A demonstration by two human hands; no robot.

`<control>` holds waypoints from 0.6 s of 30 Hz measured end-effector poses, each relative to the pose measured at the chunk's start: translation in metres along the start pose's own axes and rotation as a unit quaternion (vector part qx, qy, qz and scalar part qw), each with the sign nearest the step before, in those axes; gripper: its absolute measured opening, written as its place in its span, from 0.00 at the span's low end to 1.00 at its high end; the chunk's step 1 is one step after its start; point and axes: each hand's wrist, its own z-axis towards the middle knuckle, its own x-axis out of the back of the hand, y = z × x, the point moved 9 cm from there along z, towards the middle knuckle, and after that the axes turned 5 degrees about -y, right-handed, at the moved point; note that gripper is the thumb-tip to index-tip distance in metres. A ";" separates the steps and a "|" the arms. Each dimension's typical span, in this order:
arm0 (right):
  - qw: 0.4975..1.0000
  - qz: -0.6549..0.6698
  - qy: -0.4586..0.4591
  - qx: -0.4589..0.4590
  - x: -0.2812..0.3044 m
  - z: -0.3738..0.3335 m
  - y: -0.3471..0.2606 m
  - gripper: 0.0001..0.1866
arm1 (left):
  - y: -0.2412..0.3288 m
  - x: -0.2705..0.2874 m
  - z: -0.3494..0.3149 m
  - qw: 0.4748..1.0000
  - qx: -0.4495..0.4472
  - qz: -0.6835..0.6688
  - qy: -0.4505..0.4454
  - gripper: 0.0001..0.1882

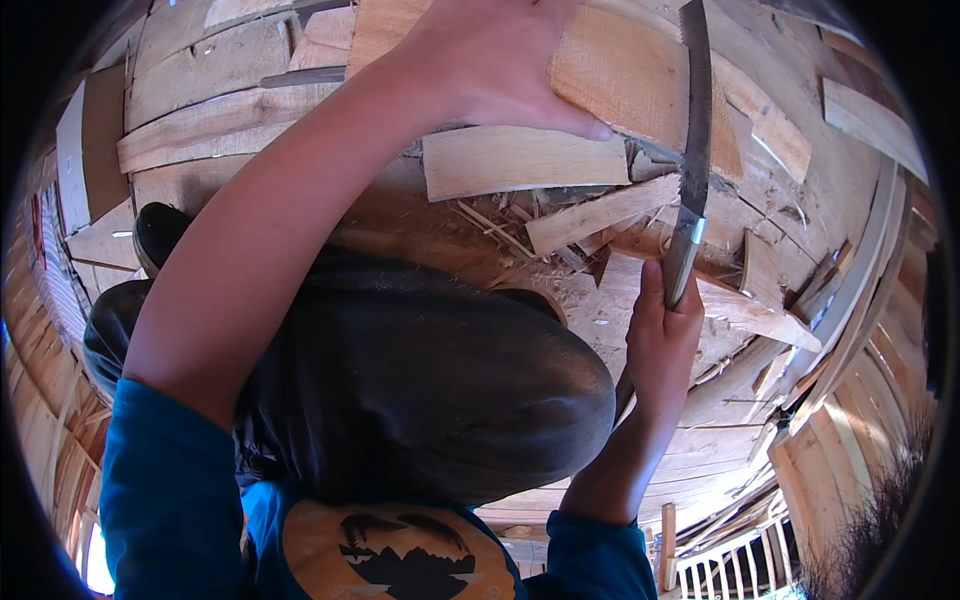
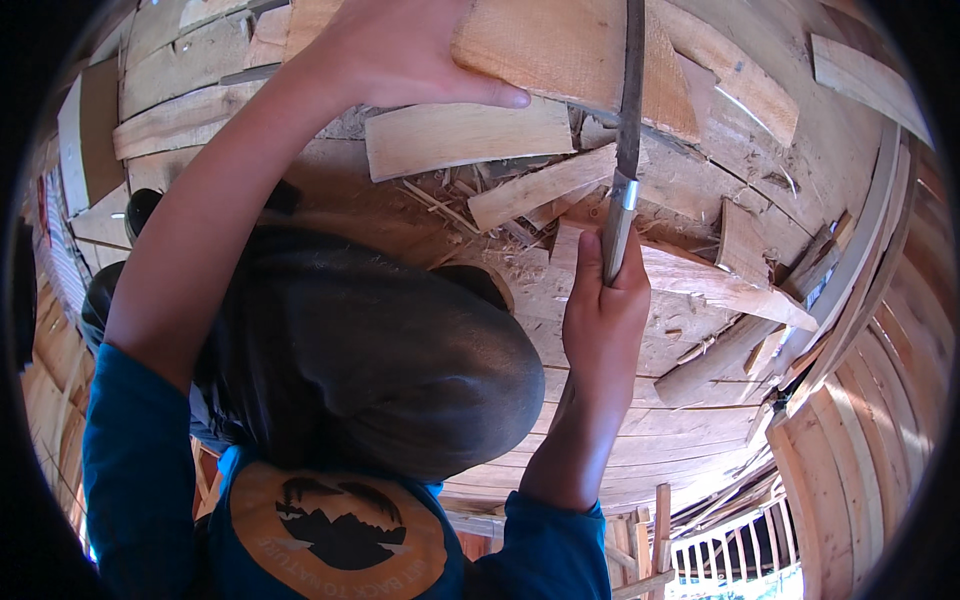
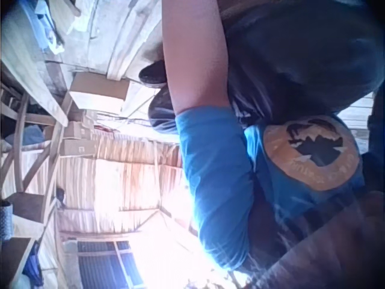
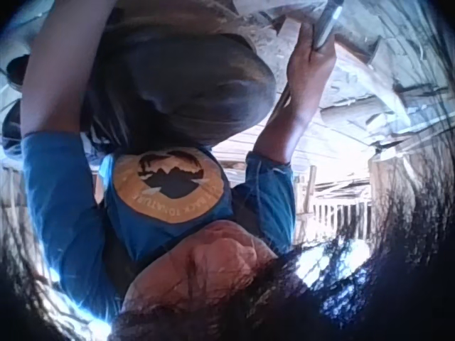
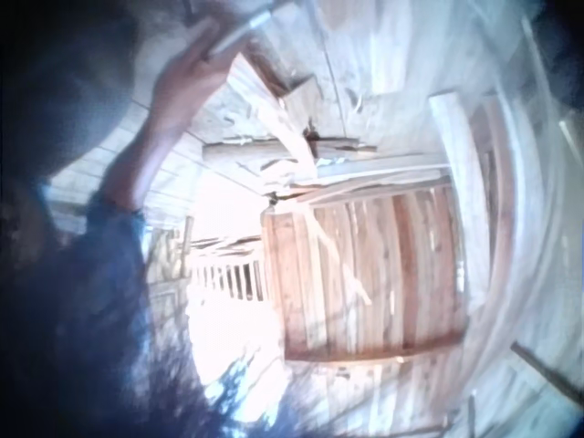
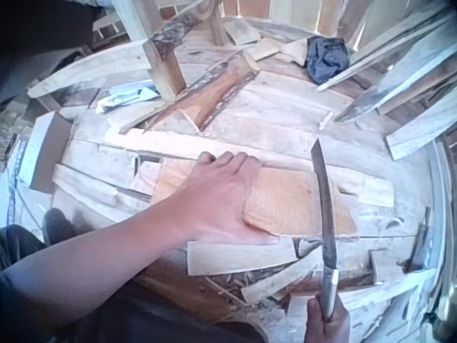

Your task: The person shapes a piece of wood using a drawknife and handles various wood fragments while sitting on a workshop floor.

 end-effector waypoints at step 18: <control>1.000 -0.011 -0.015 -0.003 -0.007 0.013 -0.014 0.13 | 0.005 -0.001 -0.003 0.998 -0.016 0.033 0.046 0.52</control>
